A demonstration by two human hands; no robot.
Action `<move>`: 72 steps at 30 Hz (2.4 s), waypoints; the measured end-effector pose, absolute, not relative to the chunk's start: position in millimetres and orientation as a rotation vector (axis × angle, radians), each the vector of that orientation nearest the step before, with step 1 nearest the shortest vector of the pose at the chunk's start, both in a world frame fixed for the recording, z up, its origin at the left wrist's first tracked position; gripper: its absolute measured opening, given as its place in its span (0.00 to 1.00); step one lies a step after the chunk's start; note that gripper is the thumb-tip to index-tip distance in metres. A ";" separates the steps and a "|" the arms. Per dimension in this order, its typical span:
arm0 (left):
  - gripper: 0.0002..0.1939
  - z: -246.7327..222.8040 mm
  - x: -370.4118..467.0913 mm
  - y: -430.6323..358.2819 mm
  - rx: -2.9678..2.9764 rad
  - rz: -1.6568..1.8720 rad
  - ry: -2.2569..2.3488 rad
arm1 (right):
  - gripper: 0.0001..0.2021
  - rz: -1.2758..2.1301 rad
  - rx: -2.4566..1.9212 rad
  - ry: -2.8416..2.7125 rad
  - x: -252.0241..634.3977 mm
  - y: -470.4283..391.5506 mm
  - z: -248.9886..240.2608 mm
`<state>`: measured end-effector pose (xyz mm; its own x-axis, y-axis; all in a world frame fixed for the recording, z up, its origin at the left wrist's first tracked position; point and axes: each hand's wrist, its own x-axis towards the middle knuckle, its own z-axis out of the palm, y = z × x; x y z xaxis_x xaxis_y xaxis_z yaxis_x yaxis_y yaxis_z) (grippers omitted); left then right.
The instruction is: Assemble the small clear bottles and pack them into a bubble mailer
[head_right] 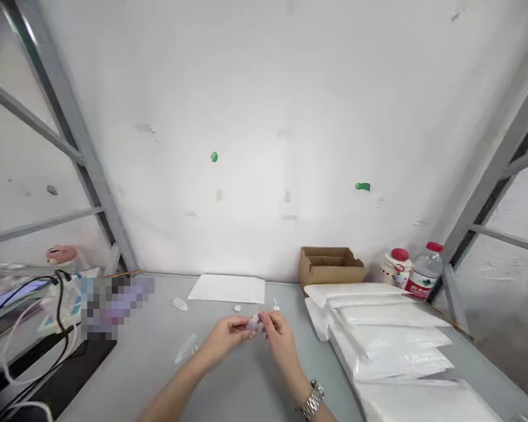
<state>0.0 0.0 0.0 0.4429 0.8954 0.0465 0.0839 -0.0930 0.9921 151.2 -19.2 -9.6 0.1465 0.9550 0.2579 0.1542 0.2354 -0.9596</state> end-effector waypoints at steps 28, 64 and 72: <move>0.16 15.6 -2.3 -8.3 1.497 0.874 0.783 | 0.14 1.198 -1.051 -1.157 152.9 -20.2 -3.2; 0.34 -1.5 5.4 -4.2 1.274 1.002 0.943 | 0.20 0.798 -1.240 -1.337 142.0 -31.6 -7.1; 0.28 -1.5 5.8 -1.5 1.206 1.074 0.920 | 0.18 0.677 -1.188 -1.419 142.5 -35.0 -2.7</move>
